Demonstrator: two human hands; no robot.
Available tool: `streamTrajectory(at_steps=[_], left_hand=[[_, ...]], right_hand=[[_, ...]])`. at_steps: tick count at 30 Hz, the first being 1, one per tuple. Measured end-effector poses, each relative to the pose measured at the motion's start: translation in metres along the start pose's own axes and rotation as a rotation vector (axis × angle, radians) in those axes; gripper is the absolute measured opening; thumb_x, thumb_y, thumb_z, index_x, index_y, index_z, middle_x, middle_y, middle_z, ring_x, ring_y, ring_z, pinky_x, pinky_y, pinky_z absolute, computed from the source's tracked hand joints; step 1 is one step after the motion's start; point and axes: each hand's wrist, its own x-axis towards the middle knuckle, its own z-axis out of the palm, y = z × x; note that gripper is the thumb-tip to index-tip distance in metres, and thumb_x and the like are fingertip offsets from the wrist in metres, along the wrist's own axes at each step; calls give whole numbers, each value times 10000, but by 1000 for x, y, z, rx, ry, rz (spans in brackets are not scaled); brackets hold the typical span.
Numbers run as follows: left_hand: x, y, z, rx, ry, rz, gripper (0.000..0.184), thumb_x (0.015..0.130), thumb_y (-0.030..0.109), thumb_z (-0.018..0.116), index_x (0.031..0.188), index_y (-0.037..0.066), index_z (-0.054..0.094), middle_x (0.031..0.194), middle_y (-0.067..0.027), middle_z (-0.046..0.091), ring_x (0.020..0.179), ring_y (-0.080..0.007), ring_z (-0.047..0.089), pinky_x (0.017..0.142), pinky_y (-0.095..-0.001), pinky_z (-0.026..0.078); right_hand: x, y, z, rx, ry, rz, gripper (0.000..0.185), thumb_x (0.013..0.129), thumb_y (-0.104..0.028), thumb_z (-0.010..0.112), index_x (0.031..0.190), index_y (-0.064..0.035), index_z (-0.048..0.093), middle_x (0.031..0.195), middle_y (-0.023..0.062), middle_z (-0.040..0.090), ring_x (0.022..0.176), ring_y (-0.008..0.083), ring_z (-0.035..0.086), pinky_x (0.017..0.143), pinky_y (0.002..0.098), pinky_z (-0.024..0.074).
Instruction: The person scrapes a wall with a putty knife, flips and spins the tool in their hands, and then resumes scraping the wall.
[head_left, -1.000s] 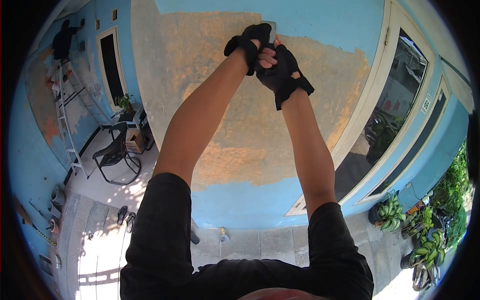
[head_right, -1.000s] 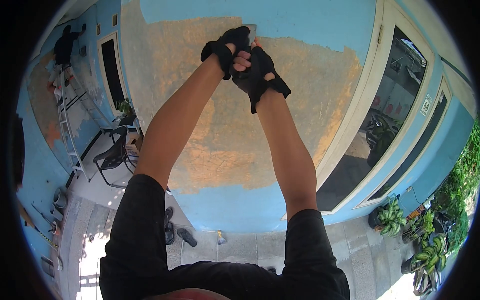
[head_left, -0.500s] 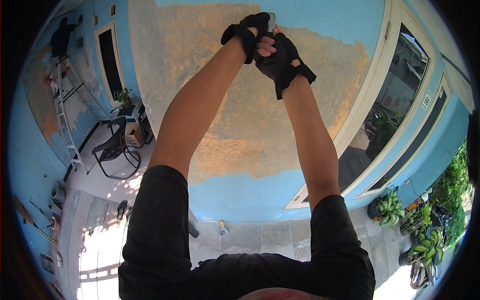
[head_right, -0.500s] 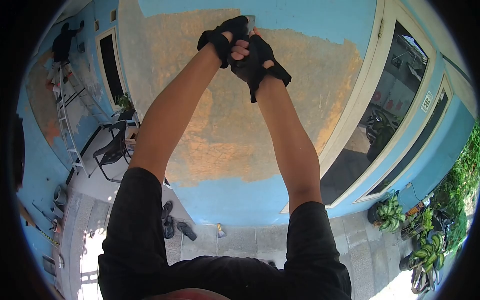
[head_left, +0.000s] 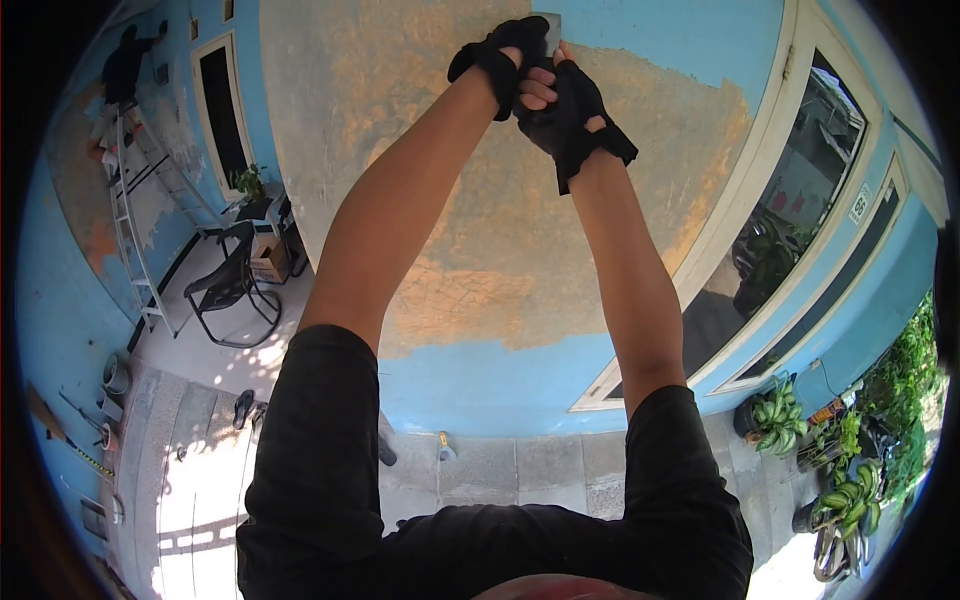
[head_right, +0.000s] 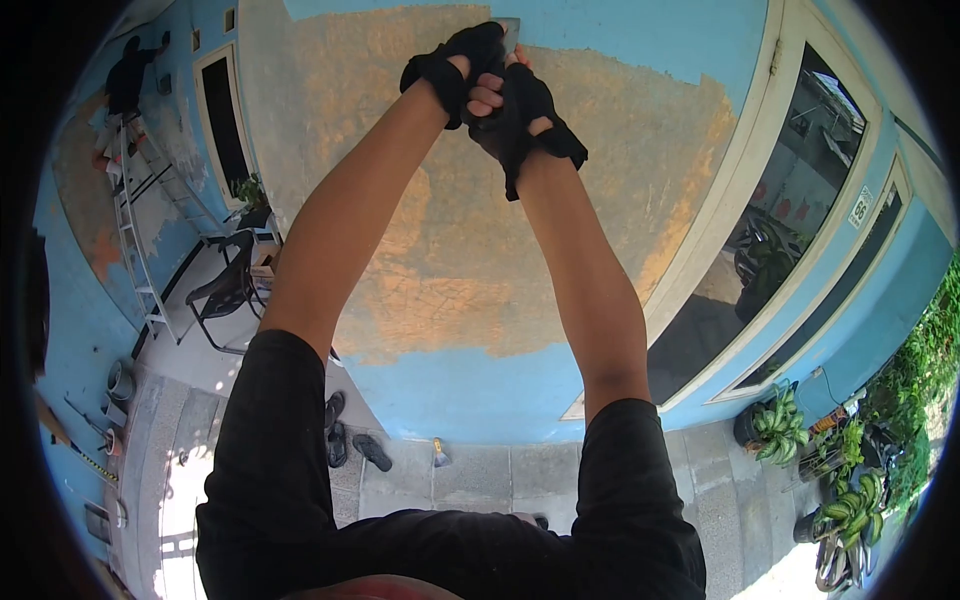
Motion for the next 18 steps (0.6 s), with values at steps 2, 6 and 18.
streamTrajectory(at_steps=[2,6,18], left_hand=[[-8,6,3,-43,-44,28,351,954,401,480,918,76,606,818,-46,671,637,-126,620,546,-240,523],[-14,2,-9,56,-62,-66,357,952,413,488,920,83,621,814,-48,666,616,-116,609,493,-238,509],[-38,38,4,81,-58,-99,371,924,481,499,948,143,649,692,9,637,368,-105,481,312,-245,389]], right_hand=[[4,1,-3,-24,-25,-19,156,1047,-302,362,1012,-234,498,656,-13,436,480,97,371,455,248,341],[6,4,-11,62,-28,9,156,1039,-306,388,995,-220,510,662,-14,433,482,99,371,457,250,344],[17,0,-2,155,-148,88,233,1029,-308,414,873,-139,451,664,-11,432,484,104,375,460,250,352]])
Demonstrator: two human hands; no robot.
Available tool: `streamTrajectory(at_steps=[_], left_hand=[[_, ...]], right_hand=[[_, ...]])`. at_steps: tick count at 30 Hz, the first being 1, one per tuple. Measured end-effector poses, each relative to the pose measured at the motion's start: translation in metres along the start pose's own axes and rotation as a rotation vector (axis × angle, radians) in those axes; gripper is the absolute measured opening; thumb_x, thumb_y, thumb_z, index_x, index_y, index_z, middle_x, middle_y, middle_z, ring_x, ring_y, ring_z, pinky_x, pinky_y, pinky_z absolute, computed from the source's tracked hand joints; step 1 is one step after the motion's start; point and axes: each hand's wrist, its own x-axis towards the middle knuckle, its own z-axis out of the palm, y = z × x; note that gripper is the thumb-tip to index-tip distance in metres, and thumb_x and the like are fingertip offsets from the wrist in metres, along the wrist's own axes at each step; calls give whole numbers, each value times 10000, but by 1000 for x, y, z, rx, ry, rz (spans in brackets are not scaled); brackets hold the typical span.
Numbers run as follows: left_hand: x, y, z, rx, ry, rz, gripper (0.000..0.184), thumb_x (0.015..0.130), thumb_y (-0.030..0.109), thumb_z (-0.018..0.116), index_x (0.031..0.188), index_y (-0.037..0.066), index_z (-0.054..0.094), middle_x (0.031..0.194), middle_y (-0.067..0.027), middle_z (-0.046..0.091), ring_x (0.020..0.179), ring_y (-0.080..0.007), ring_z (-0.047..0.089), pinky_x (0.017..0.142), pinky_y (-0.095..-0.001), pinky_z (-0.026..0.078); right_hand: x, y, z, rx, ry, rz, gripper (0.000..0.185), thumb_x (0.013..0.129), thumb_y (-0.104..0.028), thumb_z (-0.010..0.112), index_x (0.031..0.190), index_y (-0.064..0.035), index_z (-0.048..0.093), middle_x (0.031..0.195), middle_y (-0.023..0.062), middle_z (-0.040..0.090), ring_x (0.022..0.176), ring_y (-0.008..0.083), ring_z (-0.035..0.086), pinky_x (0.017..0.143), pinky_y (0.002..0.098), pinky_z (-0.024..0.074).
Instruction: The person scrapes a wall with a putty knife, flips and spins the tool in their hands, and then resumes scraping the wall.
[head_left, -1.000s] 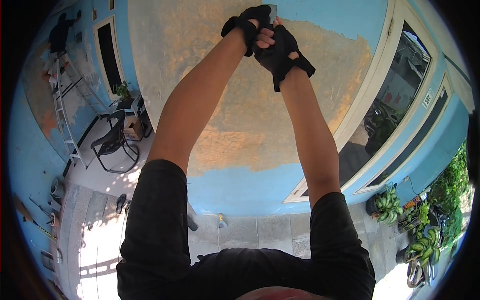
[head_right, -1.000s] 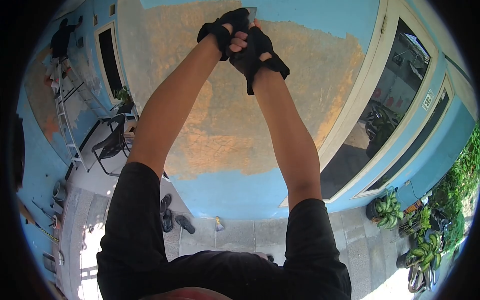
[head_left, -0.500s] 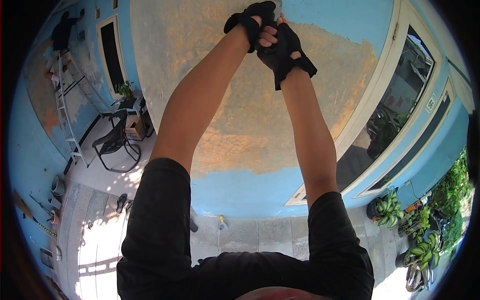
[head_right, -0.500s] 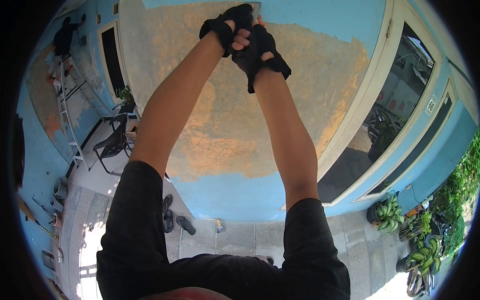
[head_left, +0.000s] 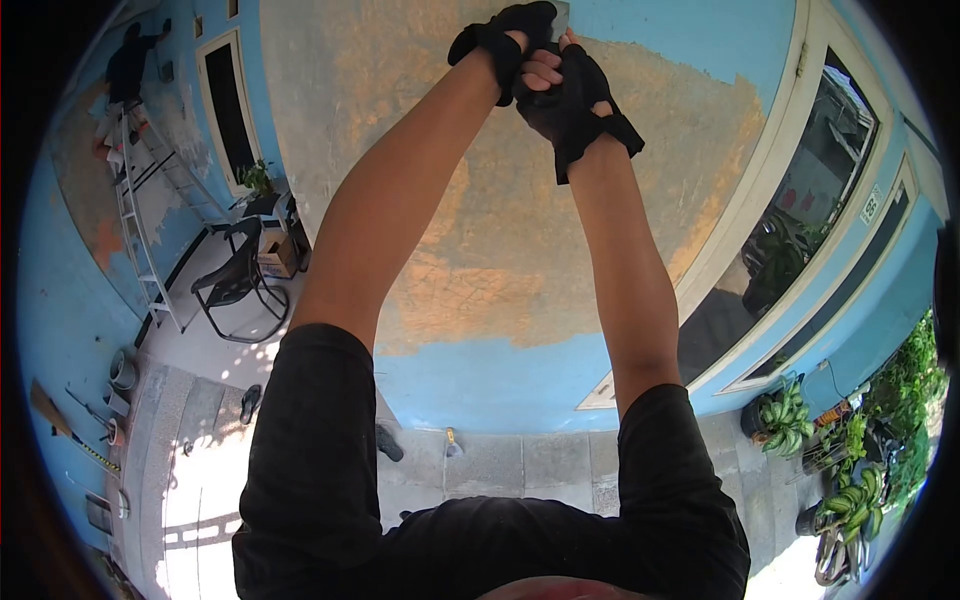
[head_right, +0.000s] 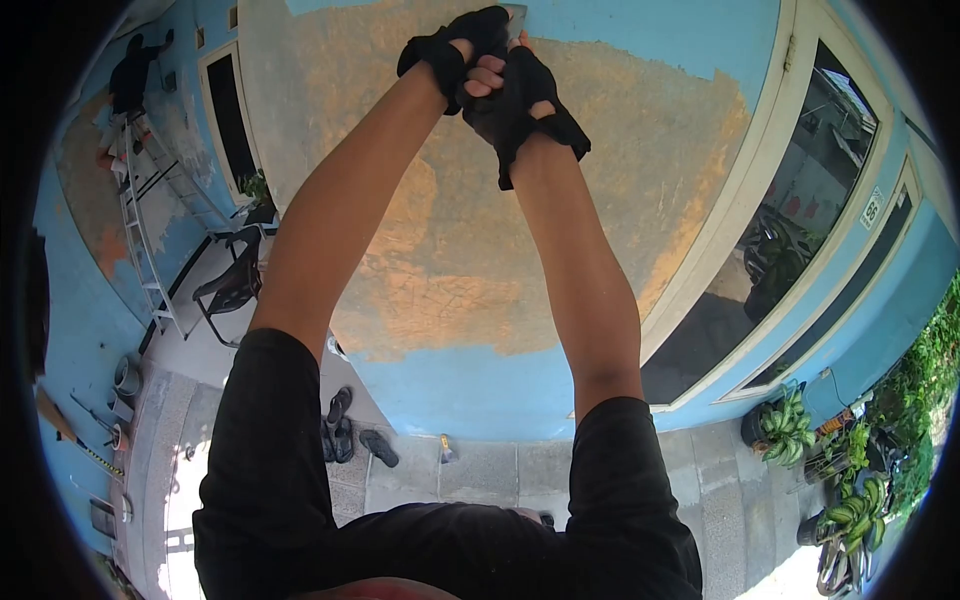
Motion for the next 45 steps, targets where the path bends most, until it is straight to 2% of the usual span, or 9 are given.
streamTrajectory(at_steps=[5,19,22,24,25,28,33,38,45], left_hand=[[-6,-13,4,-30,44,-47,373,922,487,498,948,148,651,686,11,636,360,-108,475,309,-249,386],[-2,-8,16,-67,136,-84,379,916,500,495,948,159,657,670,16,632,336,-115,460,300,-259,377],[18,-26,3,71,144,25,393,919,499,479,966,154,661,686,6,639,353,-116,481,305,-261,380],[48,-33,-7,286,135,318,409,919,501,474,935,133,653,641,-7,619,365,-120,502,306,-255,375],[46,-17,16,390,333,100,439,920,514,468,905,109,637,636,-18,612,373,-128,521,304,-267,397],[-9,-23,16,212,228,-95,457,914,534,468,883,105,623,613,-24,595,373,-135,527,299,-281,420],[-16,-15,30,205,287,116,437,904,534,493,887,116,622,586,-33,583,370,-144,536,296,-289,434],[26,-47,15,1,156,123,391,917,479,502,921,112,638,696,-36,633,407,-127,533,312,-291,435],[-18,-35,27,13,107,128,357,917,441,509,936,116,656,742,-33,648,450,-116,543,338,-270,445]], right_hand=[[-16,15,9,-20,86,-99,320,1030,-328,400,812,-98,446,640,-7,436,486,103,394,460,260,360],[-5,1,5,-45,29,-78,245,1039,-308,384,876,-138,452,649,-15,422,485,98,390,457,256,350],[-19,7,10,-18,143,-80,261,1040,-319,374,872,-133,447,643,-17,419,475,99,380,445,258,343],[-14,0,-4,21,53,13,284,1040,-328,369,864,-117,444,627,-15,415,475,97,381,441,257,341],[-13,0,0,2,67,-23,305,1040,-334,364,860,-102,445,614,-14,413,472,97,382,443,257,342],[-18,4,-8,53,-9,15,307,1041,-333,362,860,-101,448,615,-14,416,470,99,383,446,260,344],[-18,-2,-11,-50,35,-1,266,1038,-343,386,909,-129,477,607,-17,420,467,102,385,447,259,347],[-22,-4,-20,-76,55,-35,243,1032,-331,411,906,-134,476,607,-20,422,461,100,381,443,255,345],[-22,-5,-11,-76,84,-45,278,1034,-334,400,862,-121,446,602,-20,414,456,99,380,440,252,339]])
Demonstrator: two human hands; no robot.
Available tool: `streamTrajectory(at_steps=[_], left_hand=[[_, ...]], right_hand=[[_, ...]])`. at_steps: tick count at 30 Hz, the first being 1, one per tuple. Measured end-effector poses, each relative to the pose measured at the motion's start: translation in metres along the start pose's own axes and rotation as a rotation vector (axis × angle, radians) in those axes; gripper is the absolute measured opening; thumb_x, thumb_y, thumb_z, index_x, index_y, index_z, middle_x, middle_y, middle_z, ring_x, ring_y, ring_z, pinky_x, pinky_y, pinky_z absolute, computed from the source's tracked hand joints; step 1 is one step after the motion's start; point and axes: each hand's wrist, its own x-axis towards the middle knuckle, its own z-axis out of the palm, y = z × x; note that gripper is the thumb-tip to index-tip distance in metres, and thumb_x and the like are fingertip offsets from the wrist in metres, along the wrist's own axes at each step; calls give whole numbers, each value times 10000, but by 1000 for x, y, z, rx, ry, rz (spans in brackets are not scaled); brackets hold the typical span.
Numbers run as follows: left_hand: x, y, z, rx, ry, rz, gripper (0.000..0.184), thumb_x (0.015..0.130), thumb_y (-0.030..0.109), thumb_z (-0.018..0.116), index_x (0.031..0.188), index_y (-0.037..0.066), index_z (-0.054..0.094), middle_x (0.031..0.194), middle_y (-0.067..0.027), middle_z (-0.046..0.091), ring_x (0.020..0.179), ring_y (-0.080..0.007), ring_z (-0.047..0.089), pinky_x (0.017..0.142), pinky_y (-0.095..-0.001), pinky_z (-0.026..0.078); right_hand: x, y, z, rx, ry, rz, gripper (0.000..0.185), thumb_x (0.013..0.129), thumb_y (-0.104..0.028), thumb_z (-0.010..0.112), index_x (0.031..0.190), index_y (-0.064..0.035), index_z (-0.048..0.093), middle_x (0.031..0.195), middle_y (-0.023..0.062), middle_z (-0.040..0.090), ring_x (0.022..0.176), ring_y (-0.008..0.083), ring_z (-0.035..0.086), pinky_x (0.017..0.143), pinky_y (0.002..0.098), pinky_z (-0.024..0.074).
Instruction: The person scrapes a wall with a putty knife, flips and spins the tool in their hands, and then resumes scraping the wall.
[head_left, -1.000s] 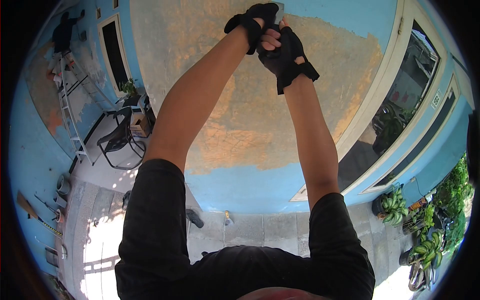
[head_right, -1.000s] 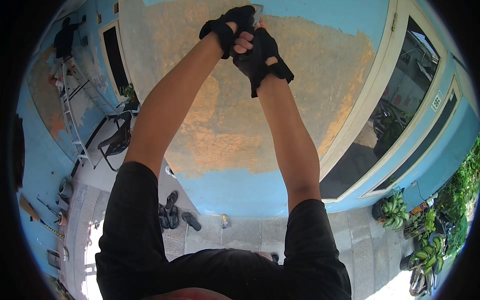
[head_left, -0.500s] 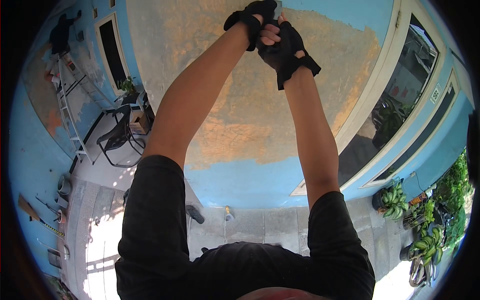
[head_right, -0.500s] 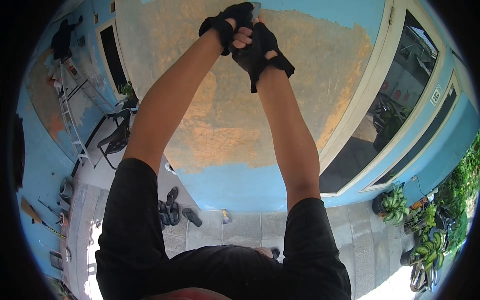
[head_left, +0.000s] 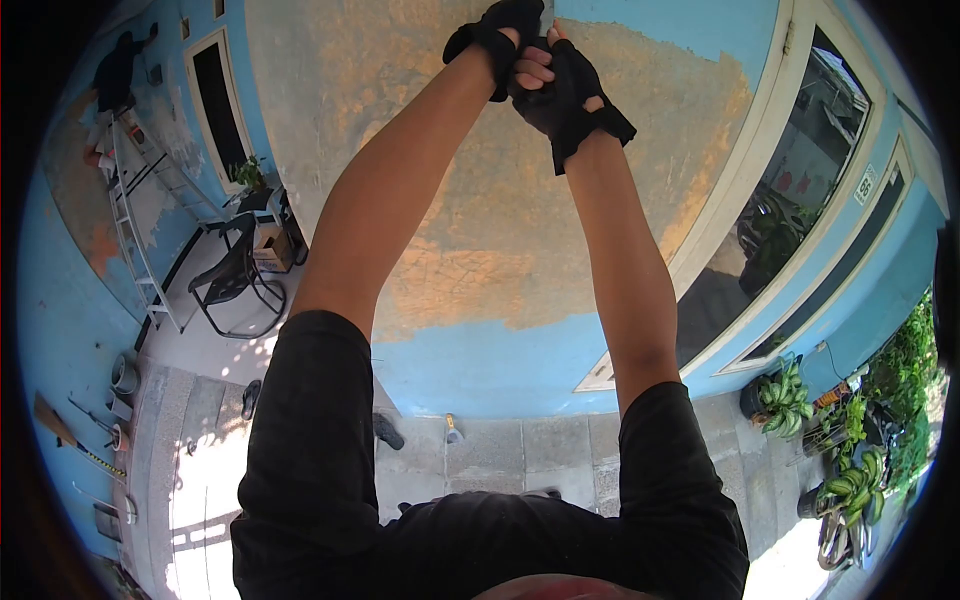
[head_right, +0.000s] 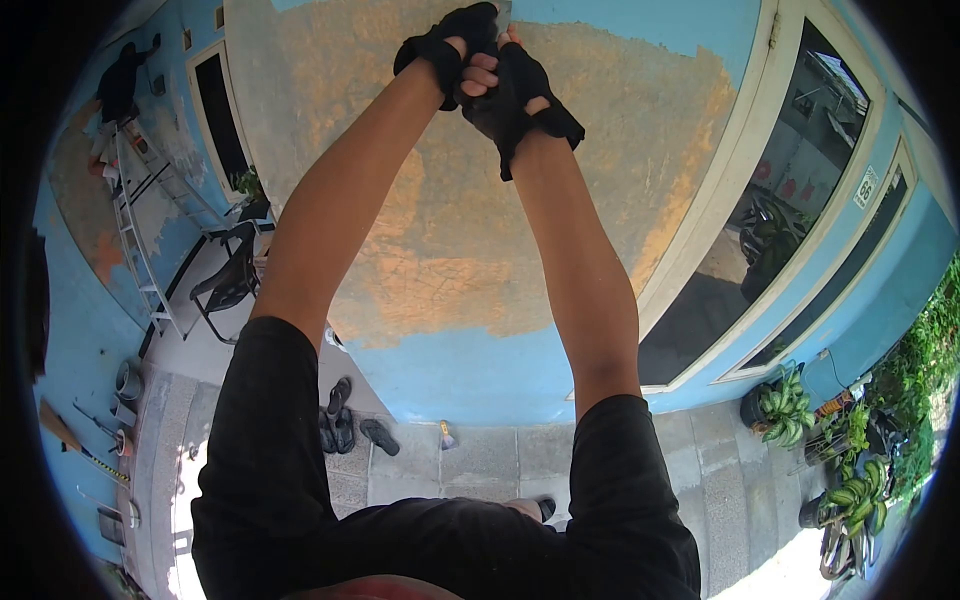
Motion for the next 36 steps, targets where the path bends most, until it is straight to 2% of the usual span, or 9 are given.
streamTrajectory(at_steps=[3,4,9,13,20,23,30,33,36], left_hand=[[-16,12,-2,-72,-125,41,360,918,444,507,932,118,658,741,-33,648,449,-117,546,340,-267,446],[-15,21,17,85,134,-12,378,917,466,503,936,121,656,717,-27,641,438,-117,542,329,-270,438],[-18,11,16,199,213,-214,404,920,478,485,921,117,666,746,-37,670,458,-126,563,350,-275,452],[29,-28,3,187,51,190,413,932,483,466,953,122,665,783,-47,690,476,-136,581,384,-259,454],[3,11,16,27,182,-170,440,918,523,477,992,128,657,673,-54,647,410,-174,580,300,-318,447],[27,-23,6,186,113,172,446,916,519,483,1024,110,626,682,-85,648,419,-203,594,330,-330,485],[-45,8,24,38,53,-229,455,915,509,500,1019,84,621,744,-114,659,465,-230,615,383,-349,508],[14,-32,16,410,216,43,478,919,517,500,1016,70,639,760,-93,667,496,-207,615,452,-344,518],[10,-33,24,250,248,9,474,913,517,524,1003,67,644,776,-78,673,532,-192,623,492,-337,520]], right_hand=[[-4,-1,-10,-3,-23,73,313,1034,-356,393,836,-117,437,600,-20,416,452,97,378,435,249,336],[-2,-3,-6,-8,-31,71,313,1034,-356,393,836,-117,437,600,-20,416,452,97,378,435,249,336],[-5,-2,-13,-3,-30,54,330,1034,-370,391,836,-114,453,598,-24,419,444,93,373,423,249,330],[-14,3,-26,-35,8,23,304,1034,-354,398,851,-120,462,599,-25,420,444,93,377,422,246,331],[0,-10,-4,-28,23,34,333,1026,-349,425,807,-101,459,595,-18,431,453,96,387,435,247,349],[-19,-5,-26,41,-14,87,343,1027,-347,420,794,-98,453,585,-18,428,450,98,388,440,247,353],[-17,0,-37,52,-29,36,353,1036,-357,384,811,-97,462,593,-20,426,441,95,380,426,243,347],[-30,6,-43,-31,36,11,322,1039,-350,378,852,-105,474,600,-24,428,440,90,379,420,240,341],[-32,-7,-41,-60,30,57,286,1042,-340,363,915,-117,489,609,-25,435,449,86,388,426,237,345]])
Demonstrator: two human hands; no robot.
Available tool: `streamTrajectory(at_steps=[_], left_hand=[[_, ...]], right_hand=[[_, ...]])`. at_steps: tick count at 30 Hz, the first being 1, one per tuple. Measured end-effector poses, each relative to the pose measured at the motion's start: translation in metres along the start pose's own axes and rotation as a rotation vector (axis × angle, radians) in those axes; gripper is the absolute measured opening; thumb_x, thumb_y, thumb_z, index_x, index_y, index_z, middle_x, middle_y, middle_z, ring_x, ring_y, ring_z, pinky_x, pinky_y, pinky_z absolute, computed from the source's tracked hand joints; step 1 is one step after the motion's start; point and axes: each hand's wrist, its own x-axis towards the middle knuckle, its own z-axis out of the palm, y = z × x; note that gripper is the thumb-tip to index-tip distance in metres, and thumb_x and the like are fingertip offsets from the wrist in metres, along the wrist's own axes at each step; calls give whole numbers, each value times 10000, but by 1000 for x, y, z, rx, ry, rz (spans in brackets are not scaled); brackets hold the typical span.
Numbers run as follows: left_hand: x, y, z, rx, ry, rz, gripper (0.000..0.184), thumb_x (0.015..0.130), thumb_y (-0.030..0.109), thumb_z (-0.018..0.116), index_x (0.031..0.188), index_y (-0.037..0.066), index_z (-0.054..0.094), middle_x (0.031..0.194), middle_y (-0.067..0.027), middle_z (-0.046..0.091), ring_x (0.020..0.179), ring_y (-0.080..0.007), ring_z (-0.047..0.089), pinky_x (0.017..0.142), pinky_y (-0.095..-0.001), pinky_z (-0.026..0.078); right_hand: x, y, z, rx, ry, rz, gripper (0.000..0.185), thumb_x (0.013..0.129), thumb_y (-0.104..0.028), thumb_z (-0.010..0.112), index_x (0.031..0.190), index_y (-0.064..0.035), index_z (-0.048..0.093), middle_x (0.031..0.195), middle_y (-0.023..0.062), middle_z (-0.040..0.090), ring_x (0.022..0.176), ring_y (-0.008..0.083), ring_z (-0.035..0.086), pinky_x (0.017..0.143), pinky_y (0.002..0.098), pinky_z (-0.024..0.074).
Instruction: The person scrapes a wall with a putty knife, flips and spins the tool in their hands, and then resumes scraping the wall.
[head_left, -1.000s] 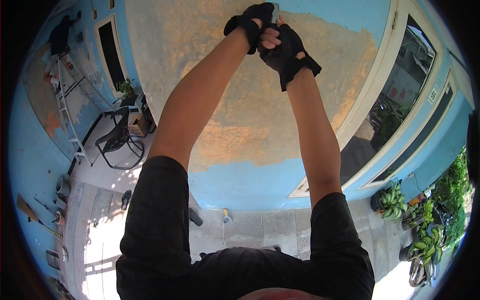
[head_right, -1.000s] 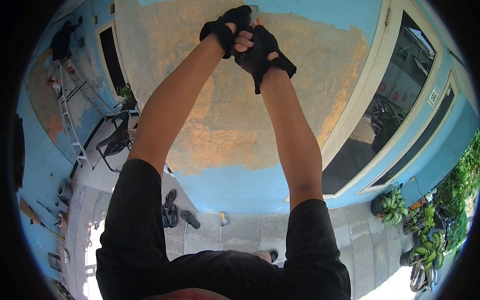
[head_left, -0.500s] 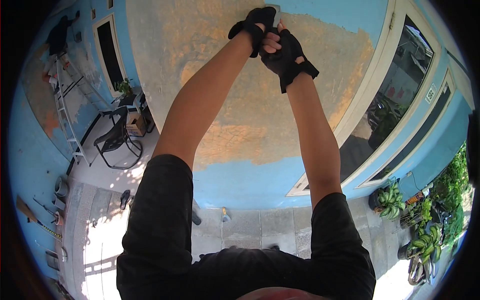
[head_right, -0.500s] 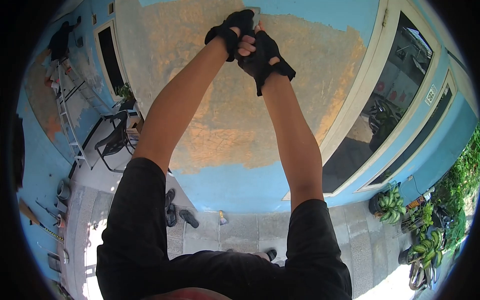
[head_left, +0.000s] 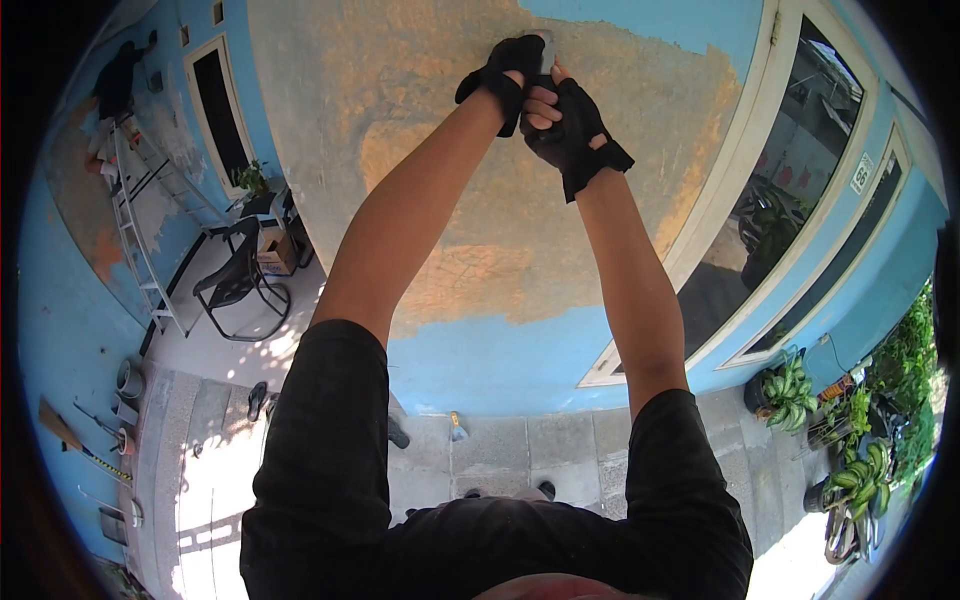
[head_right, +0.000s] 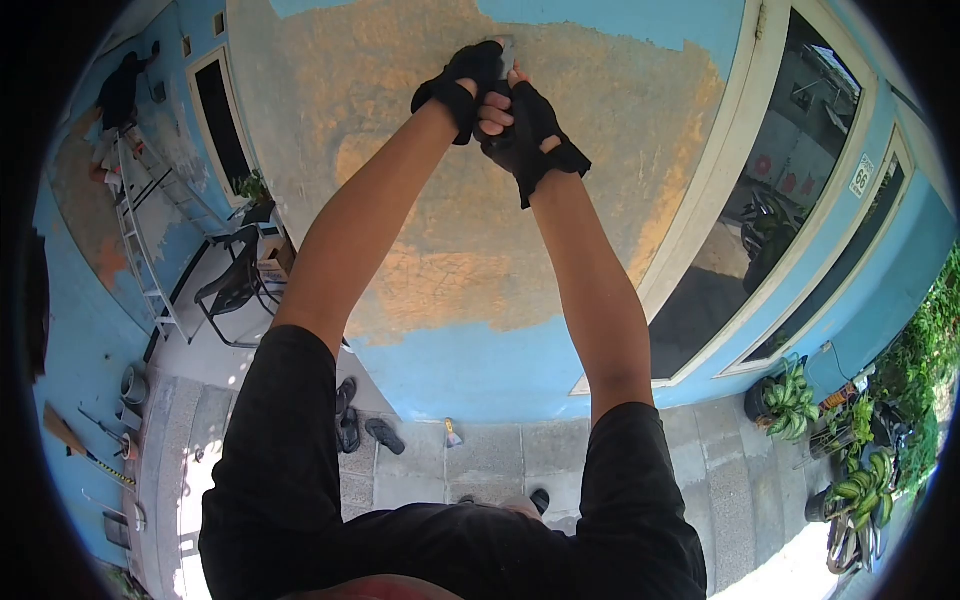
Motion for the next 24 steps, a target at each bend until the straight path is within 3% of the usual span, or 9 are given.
streamTrajectory(at_steps=[5,7,10,11,12,15,18,21,24], left_hand=[[-44,28,-10,-365,-112,-200,393,932,451,549,915,64,616,774,-103,672,573,-199,651,511,-290,537],[-41,11,-4,-525,-183,37,331,989,324,489,1008,-2,542,796,-166,664,624,-280,684,526,-318,578],[-80,-53,0,-689,-444,190,305,1017,263,459,1085,9,613,907,-83,700,743,-116,664,612,-217,520],[-104,-75,1,-674,-529,182,377,998,325,505,1183,7,588,979,-18,659,877,-91,628,692,-261,548],[-138,-100,4,-510,-388,-103,427,970,381,549,1245,55,572,1078,-13,625,979,-128,627,717,-274,544],[-223,-198,12,-347,-525,-436,605,931,491,566,1380,103,448,1392,-89,506,1163,-230,584,797,-307,526],[-311,-313,32,-575,-467,-690,770,895,552,579,1466,115,303,1486,-102,398,1268,-295,492,838,-400,510],[-379,-319,82,-740,-326,-973,1034,792,784,485,1533,193,73,1589,-64,180,1378,-329,343,997,-589,356],[-408,-356,145,-948,-383,-1092,950,811,833,322,1516,219,154,1308,-6,512,1172,-225,528,881,-468,465]], right_hand=[[4,-23,30,-163,28,-42,284,1042,-319,366,939,-89,498,633,-25,453,467,84,407,437,232,353],[21,-40,10,138,-233,248,229,1044,-295,358,1022,-106,485,666,1,460,515,106,426,471,249,375],[-8,-27,-21,49,-114,129,271,1037,-310,381,1061,-62,490,673,9,479,513,127,439,477,271,382],[-30,-18,-31,-21,16,34,272,1034,-318,393,1088,-71,494,671,11,484,512,131,443,480,278,386],[-54,-9,-47,-150,134,-6,270,1029,-326,410,1107,-81,495,665,14,486,506,131,444,480,284,389],[-146,31,-111,-578,512,-21,248,1005,-340,474,1071,-103,501,608,13,469,410,123,429,389,286,370],[-244,68,-188,-682,646,232,244,995,-336,497,1101,-116,495,632,13,498,401,115,437,380,269,368],[-315,110,-218,-819,730,309,264,983,-236,518,1184,-67,491,667,16,527,417,114,462,385,276,380],[-360,150,-250,-1427,500,77,265,959,-182,551,1167,-19,566,734,6,581,563,82,523,467,247,415]])
